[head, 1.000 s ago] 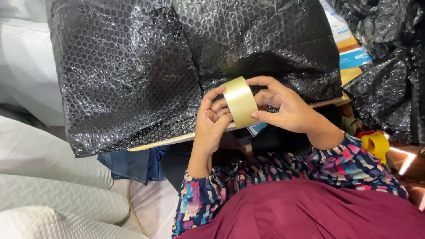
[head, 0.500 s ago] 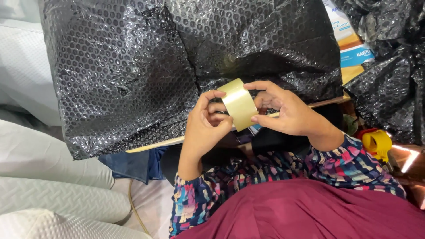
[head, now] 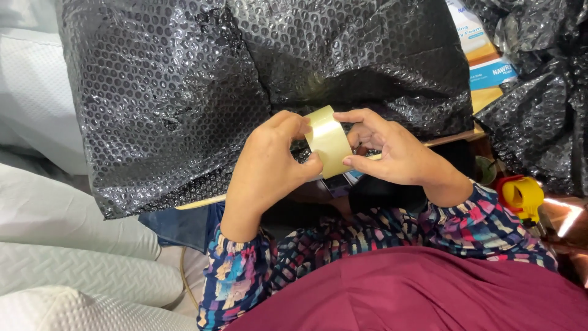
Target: The person tapes a large item wrapped in black bubble wrap by hand, using a roll of clear tape and yellow shears to cut it.
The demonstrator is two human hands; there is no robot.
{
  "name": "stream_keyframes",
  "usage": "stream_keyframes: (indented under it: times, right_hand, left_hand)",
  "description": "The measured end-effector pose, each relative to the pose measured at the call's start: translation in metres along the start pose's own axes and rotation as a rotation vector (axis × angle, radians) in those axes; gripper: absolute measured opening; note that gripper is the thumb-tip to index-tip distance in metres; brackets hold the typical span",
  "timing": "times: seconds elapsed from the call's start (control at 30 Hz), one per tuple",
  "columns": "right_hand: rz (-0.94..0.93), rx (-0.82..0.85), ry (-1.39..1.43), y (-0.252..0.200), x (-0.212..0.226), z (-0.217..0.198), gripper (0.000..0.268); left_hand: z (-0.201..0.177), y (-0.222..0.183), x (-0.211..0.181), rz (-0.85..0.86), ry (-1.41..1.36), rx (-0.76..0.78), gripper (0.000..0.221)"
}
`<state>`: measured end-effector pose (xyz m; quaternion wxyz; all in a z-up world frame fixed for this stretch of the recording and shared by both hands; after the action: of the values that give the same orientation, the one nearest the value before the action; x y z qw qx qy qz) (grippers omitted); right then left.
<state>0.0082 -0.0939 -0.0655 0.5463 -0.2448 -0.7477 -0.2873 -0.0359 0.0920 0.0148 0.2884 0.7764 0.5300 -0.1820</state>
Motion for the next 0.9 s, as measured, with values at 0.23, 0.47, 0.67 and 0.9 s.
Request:
stream_keyframes:
  times: [0.23, 0.47, 0.67, 0.9]
  right_hand:
    - [-0.010, 0.022, -0.010, -0.002, -0.003, 0.001, 0.065]
    - [-0.063, -0.030, -0.018, -0.001, 0.012, 0.000, 0.065]
    - [-0.454, -0.097, -0.364, -0.034, 0.067, 0.000, 0.042]
    - [-0.737, 0.560, 0.072, -0.082, 0.091, 0.023, 0.037]
  left_hand:
    - [0.002, 0.002, 0.009, 0.006, 0.113, -0.018, 0.014]
    - [0.001, -0.004, -0.001, 0.017, -0.133, 0.023, 0.040]
    - [0.002, -0.004, 0.005, 0.024, -0.154, -0.009, 0.042]
    - [0.002, -0.008, 0.004, 0.039, -0.162, -0.061, 0.041]
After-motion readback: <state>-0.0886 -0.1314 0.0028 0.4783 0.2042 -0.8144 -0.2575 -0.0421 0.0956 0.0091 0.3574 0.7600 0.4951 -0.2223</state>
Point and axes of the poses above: each hand's wrist, its own y-axis towards the middle knuckle, its own z-axis out of the palm, x = y × z, the point moved 5 cm from there along y, towards the middle knuckle, and after that the axes turned 5 degrees about x, right-handed, at the moved point
